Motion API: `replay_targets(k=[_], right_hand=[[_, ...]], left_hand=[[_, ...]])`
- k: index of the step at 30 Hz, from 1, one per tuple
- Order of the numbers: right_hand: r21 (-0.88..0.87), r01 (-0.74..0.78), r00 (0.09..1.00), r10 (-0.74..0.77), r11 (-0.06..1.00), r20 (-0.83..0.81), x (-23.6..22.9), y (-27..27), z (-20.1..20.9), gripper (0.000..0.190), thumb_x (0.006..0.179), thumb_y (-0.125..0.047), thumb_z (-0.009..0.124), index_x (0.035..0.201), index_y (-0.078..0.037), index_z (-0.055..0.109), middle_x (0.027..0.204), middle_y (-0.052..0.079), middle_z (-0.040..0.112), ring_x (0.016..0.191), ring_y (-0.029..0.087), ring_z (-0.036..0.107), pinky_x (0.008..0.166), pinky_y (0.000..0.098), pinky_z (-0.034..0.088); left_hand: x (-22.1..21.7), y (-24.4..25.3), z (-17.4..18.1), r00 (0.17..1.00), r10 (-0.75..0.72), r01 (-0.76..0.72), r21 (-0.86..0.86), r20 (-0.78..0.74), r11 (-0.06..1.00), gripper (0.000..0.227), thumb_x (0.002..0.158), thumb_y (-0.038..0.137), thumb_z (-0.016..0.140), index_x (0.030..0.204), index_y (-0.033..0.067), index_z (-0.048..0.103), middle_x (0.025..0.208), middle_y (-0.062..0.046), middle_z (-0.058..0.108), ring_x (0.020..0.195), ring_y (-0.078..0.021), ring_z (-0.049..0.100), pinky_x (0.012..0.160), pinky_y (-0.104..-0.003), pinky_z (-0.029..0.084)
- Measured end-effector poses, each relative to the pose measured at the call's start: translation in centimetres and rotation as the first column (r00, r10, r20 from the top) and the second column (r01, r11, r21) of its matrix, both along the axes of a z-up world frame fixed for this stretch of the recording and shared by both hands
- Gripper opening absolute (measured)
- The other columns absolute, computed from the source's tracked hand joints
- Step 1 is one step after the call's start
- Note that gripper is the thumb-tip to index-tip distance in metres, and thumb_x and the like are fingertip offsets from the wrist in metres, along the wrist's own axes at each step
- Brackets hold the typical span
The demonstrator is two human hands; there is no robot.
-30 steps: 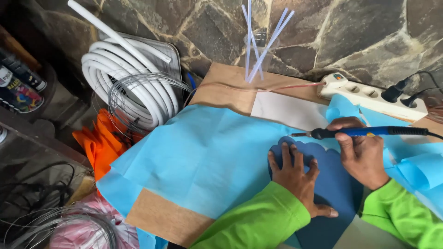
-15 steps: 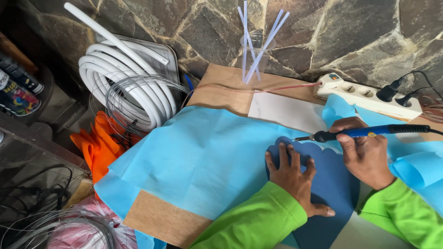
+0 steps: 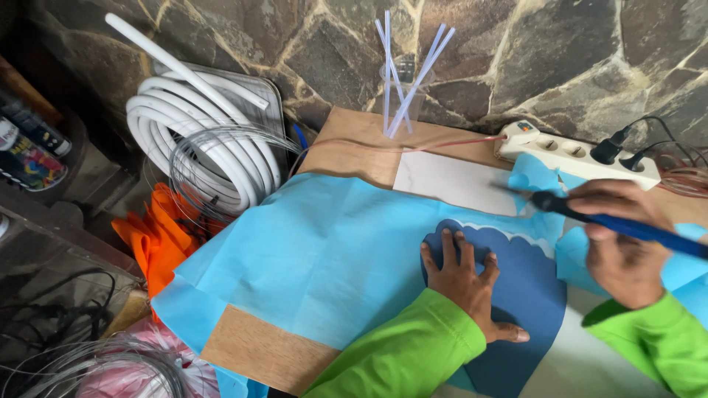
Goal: Using a heat-cutting tool to cut out decorative petal shapes from blue fabric on a workshop table.
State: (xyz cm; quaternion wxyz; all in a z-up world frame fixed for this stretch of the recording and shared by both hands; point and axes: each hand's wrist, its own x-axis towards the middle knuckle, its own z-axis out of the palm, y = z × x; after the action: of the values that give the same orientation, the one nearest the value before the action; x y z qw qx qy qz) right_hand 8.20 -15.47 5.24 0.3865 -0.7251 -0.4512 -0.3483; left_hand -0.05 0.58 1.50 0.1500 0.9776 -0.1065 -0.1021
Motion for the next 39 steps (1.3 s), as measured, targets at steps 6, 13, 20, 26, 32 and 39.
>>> replay_targets(k=[6,13,20,26,32,39], right_hand=[[-0.167,0.153,0.975,-0.122,0.974,0.184,-3.4,-0.8,3.7,0.016,0.09,0.011,0.052,0.076,0.009,0.058,0.084,0.018,0.062,0.07,0.025,0.059,0.064,0.0314,0.047],[-0.417,0.039,0.998,-0.014,0.908,0.062,-5.5,-2.6,5.6,0.031,0.084,-0.013,0.043,0.108,0.003,0.054,0.076,0.01,0.056,0.063,0.018,0.056,0.056,0.0322,0.044],[-0.091,0.123,0.984,-0.11,0.988,0.137,-2.0,-7.3,-0.1,0.038,0.089,-0.029,0.041,0.101,0.004,0.056,0.109,0.02,0.048,0.112,0.034,0.048,0.112,0.0478,0.039],[0.212,0.16,0.897,-0.053,0.964,-0.44,3.1,-10.6,-2.9,0.026,0.107,-0.008,0.034,0.13,0.004,0.033,0.121,0.025,0.043,0.106,0.038,0.048,0.095,0.0532,0.041],[0.11,0.017,0.957,0.016,0.994,-0.289,2.7,-8.1,0.6,0.04,0.105,-0.019,0.024,0.13,0.011,0.029,0.125,0.031,0.037,0.109,0.043,0.044,0.102,0.0523,0.037],[0.281,0.125,0.81,0.066,0.951,-0.583,-8.1,2.8,8.4,0.017,0.101,-0.011,0.044,0.114,-0.001,0.044,0.097,0.016,0.053,0.09,0.027,0.061,0.085,0.0298,0.049]], left_hand=[[-0.3,0.0,0.2,1.0,0.006,-0.006,0.021,-0.021,1.0,0.109,0.049,0.073,0.043,0.137,0.0131,0.021,0.141,-0.028,0.002,0.129,-0.0497,-0.006,0.096,-0.07,0.002],[-0.8,0.2,1.3,0.999,0.028,-0.03,0.045,0.029,0.999,0.111,0.045,0.072,0.045,0.136,0.0105,0.025,0.139,-0.032,0.008,0.127,-0.0513,0.001,0.095,-0.067,0.004],[-1.8,0.1,1.2,0.999,0.046,-0.047,0.045,0.018,0.998,0.115,0.04,0.073,0.036,0.134,0.0085,0.027,0.142,-0.027,0.007,0.13,-0.0458,0.002,0.099,-0.06,0.006],[-2.7,0.8,0.8,0.996,-0.006,0.007,-0.013,0.091,1.0,0.111,0.044,0.074,0.023,0.132,0.0065,0.032,0.141,-0.029,0.009,0.129,-0.0455,0.004,0.1,-0.06,0.005],[-2.4,1.1,1.3,1.0,-0.027,0.027,0.008,0.002,1.0,0.108,0.046,0.069,0.038,0.137,0.0121,0.025,0.144,-0.024,0.004,0.132,-0.0419,-0.001,0.104,-0.055,0.001],[-0.4,0.8,-2.5,0.991,0.023,-0.023,-0.003,0.131,1.0,0.107,0.044,0.069,0.055,0.133,0.015,0.031,0.144,-0.023,0.008,0.134,-0.0405,0.0,0.103,-0.055,0.003]])
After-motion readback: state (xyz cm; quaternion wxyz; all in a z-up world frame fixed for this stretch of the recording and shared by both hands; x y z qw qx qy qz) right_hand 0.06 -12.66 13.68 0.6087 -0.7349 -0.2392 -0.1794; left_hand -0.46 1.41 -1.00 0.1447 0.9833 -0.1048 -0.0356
